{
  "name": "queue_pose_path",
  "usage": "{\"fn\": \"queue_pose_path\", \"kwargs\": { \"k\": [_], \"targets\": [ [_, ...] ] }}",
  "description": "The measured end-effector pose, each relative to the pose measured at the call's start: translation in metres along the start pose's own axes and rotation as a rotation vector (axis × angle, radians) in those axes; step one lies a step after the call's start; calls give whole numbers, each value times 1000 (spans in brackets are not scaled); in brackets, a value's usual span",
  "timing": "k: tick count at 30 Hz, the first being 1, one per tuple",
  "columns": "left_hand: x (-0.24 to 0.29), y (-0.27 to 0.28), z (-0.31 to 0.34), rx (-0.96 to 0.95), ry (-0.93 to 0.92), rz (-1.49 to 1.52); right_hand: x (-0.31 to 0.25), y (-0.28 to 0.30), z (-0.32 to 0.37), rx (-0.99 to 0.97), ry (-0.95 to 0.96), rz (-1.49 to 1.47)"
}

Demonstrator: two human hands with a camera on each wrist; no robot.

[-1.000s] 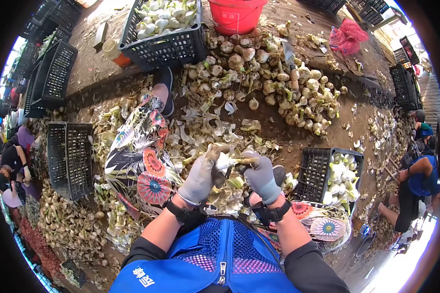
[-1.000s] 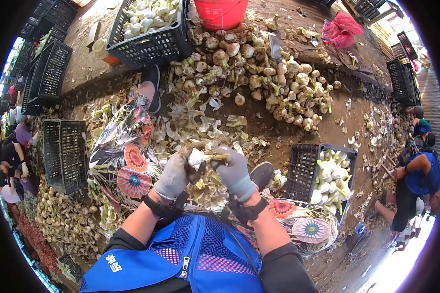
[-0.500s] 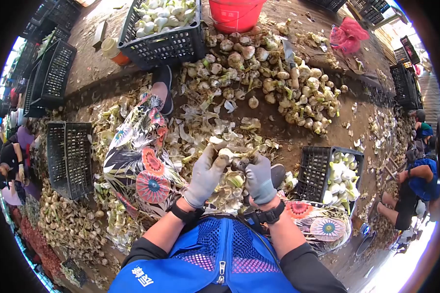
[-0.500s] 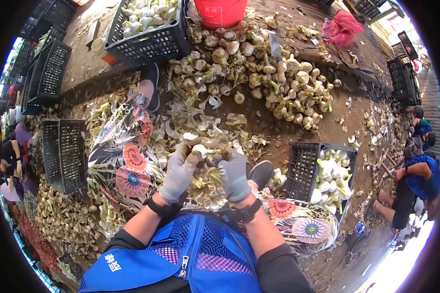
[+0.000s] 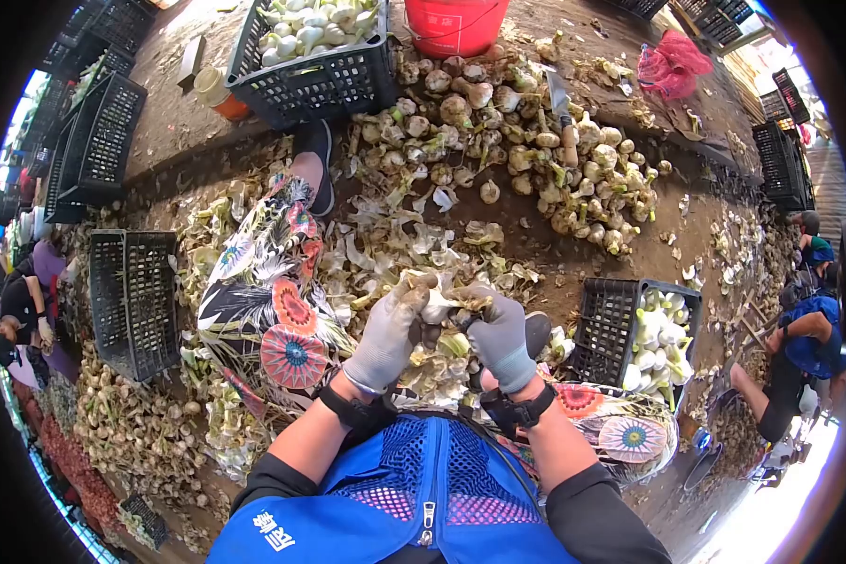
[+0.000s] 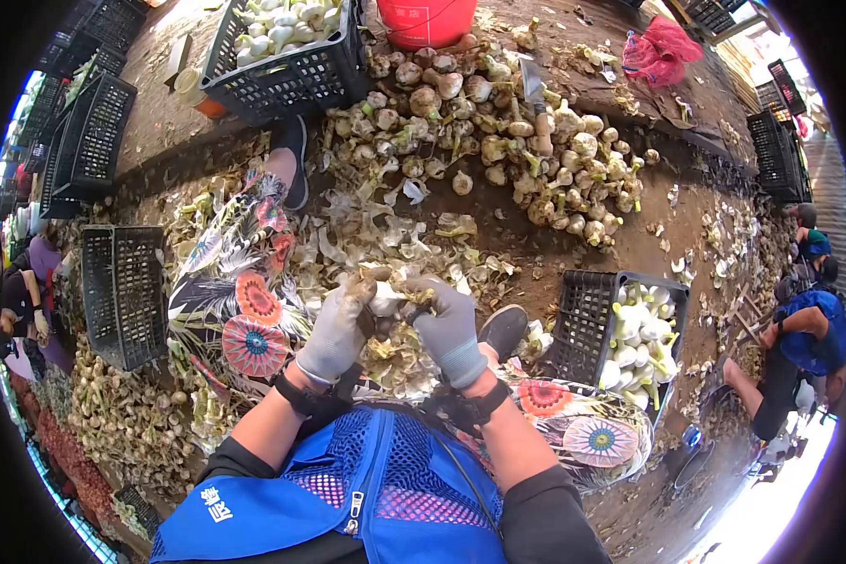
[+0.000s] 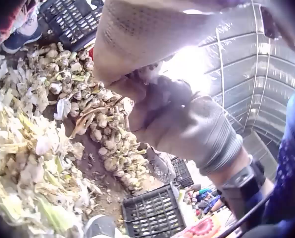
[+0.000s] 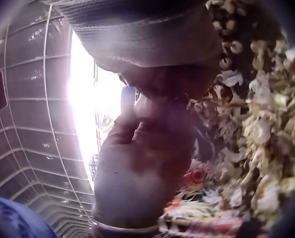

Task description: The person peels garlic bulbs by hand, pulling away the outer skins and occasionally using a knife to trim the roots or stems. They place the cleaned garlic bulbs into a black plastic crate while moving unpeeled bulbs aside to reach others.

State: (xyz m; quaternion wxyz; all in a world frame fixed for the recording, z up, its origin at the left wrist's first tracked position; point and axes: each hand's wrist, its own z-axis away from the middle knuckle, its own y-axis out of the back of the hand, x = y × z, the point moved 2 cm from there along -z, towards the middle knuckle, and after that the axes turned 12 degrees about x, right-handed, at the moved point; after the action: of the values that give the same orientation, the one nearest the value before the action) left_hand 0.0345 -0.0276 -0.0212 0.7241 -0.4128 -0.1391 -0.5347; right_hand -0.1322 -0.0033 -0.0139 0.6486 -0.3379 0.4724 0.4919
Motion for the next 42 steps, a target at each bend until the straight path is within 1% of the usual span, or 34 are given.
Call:
{"fn": "queue_pose_path", "kwargs": {
  "k": [1, 2, 3, 4, 5, 6, 7, 8, 9, 11, 12, 13, 14, 15, 16, 20, 22, 23, 24, 25, 26, 27, 29, 31, 32, 33, 34, 35, 37, 38, 39, 40, 41, 42],
  "targets": [
    [2, 3, -1, 1, 2, 1, -4, 1, -1, -27, 202, 106],
    [3, 4, -2, -75, 115, -43, 1, 2, -5, -29, 323, 160],
    [3, 6, -2, -149, 229, -86, 5, 6, -11, -30, 320, 160],
    [4, 8, 2, -221, 300, -77, 3, 11, -18, -30, 459, 276],
    [4, 8, 4, -219, 302, -79, 0, 15, -20, -29, 597, 391],
    [4, 8, 6, -185, 366, 13, 2, 22, -19, -40, 401, 359],
    [2, 8, 9, -151, 430, 105, 4, 24, -17, -41, 399, 356],
    [-3, 9, 7, -83, 270, 59, 10, 25, -15, -67, 255, 335],
    [-8, 7, 5, -86, 268, 59, 17, 27, -13, -92, 114, 314],
    [-8, 7, 2, 29, 51, 29, 20, 18, -8, -92, 132, 289],
    [-7, 8, 2, 59, 33, -64, 22, 14, -4, -59, 129, 289],
    [-7, 5, 2, 61, 36, -63, 16, 6, -1, -25, 127, 287],
    [-7, 1, 2, 97, -73, -190, 20, 2, 0, -23, 125, 287],
    [-5, -2, 2, 132, -185, -318, 29, 0, 0, 2, -25, 125],
    [-7, -1, 2, 143, -192, -306, 31, -4, 0, 25, -172, -38],
    [-8, 0, -1, 156, -297, -348, 17, -9, 1, 55, -145, -177],
    [-6, 1, -1, 146, -381, -423, 9, -9, 0, 66, 31, -56],
    [-6, -1, 0, 146, -378, -422, 25, -6, -2, 67, 27, -55],
    [-3, -6, 3, 143, -397, -414, 56, -3, -5, 125, -142, -169],
    [-1, -9, 4, 141, -419, -407, 64, -4, -7, 181, -309, -285],
    [-1, -9, 3, 140, -419, -408, 68, -4, -5, 193, -351, -422],
    [-1, -9, 3, 136, -401, -384, 72, -1, -4, 192, -352, -424],
    [0, -8, 4, 137, -381, -360, 51, -1, -1, 110, -340, -251],
    [0, -4, 5, 119, -107, -330, 23, -1, 5, 115, -330, -171],
    [-1, -1, 3, 117, -104, -331, 14, -2, 6, 83, -193, -105],
    [-6, 3, 1, 29, 3, -188, 9, -2, 6, 48, -56, -38],
    [-8, 5, 1, -57, 108, -44, 13, 3, 5, 30, 34, 85],
    [-6, 9, 0, -56, 109, -44, 18, 6, 3, 30, 32, 85],
    [-4, 12, 0, -168, 322, -18, 13, 7, 0, 0, 480, 258],
    [3, 9, 3, -176, 436, 74, 10, 10, -4, 0, 478, 258],
    [2, 11, 4, -173, 439, 74, 5, 13, -7, -54, 601, 400],
    [-2, 12, 5, -229, 552, 36, 2, 12, -7, -106, 724, 542],
    [-5, 12, 6, -285, 664, -3, 3, 12, -6, -105, 723, 540],
    [-9, 10, 11, -238, 673, -1, 6, 11, -6, -124, 673, 457]
  ]
}}
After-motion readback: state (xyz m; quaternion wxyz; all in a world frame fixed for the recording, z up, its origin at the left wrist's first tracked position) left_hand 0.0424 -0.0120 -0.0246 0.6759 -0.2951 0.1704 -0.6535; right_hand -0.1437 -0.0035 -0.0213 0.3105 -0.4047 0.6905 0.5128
